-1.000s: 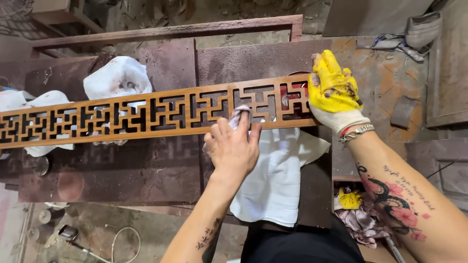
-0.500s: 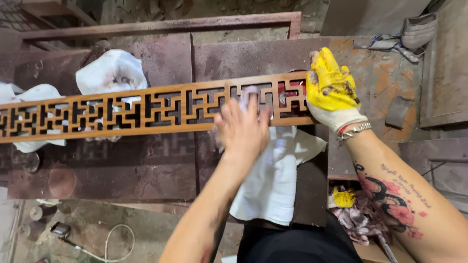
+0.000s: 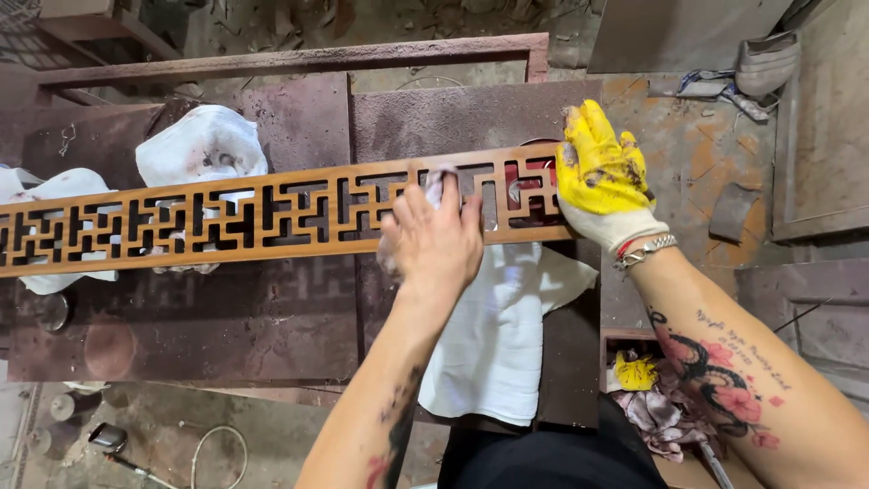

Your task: The recorder is wiping down a decorative wooden lattice with a cloth, likely applying a stain or finish.

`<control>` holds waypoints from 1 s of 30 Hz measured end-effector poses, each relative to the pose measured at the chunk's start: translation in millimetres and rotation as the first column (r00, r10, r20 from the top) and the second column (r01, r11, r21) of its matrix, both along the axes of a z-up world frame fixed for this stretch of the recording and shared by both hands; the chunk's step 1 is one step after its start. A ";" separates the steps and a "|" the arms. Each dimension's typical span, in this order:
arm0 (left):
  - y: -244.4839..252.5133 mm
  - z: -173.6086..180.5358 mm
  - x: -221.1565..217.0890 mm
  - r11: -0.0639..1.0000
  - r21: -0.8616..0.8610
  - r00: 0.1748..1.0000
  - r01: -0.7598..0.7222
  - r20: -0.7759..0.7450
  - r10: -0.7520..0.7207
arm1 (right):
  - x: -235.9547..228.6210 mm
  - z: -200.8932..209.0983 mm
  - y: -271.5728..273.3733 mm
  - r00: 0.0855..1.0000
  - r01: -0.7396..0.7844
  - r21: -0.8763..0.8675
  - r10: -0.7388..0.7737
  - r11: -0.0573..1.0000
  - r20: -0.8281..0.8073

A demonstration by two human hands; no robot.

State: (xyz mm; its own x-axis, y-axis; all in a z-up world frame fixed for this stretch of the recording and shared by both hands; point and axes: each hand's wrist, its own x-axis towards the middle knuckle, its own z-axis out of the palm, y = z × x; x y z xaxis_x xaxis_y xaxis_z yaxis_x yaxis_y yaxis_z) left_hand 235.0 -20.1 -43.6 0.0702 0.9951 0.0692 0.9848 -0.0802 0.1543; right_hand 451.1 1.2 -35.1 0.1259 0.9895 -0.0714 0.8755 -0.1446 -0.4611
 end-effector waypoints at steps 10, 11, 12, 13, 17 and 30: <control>23.1 24.0 -12.0 0.981 -0.186 0.998 -0.055 -0.032 0.050 | 0.0 3.3 0.5 0.998 -0.013 -0.005 0.013 1.000 0.063; 23.2 21.3 -14.3 0.980 -0.189 0.998 -0.059 -0.035 0.053 | -1.1 0.8 -0.6 0.998 -0.016 -0.008 0.016 1.000 0.061; 26.6 19.4 -15.1 0.983 -0.175 0.998 -0.052 -0.034 0.047 | -0.7 0.0 0.4 0.999 -0.005 0.000 0.005 1.000 0.053; 29.8 17.5 -15.7 0.986 -0.161 0.999 -0.046 -0.032 0.041 | -0.1 -0.9 1.2 0.999 0.006 0.007 -0.007 1.000 0.045; 14.5 -33.5 7.8 0.871 0.477 0.991 0.122 -0.010 -0.133 | -0.8 3.3 1.9 1.000 -0.002 0.034 0.002 0.999 0.010; -33.2 1.7 33.2 0.960 0.219 0.985 0.172 -0.014 -0.173 | 5.2 -10.0 0.1 0.999 -0.034 0.030 0.035 0.999 -0.022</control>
State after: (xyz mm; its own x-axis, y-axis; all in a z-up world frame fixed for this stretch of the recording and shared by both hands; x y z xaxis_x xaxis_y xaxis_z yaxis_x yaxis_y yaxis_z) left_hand 268.2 -53.3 -41.9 0.2384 0.9286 0.2845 0.9523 -0.2810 0.1190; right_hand 456.3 1.4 -45.1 0.0901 0.9949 -0.0446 0.8693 -0.1005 -0.4839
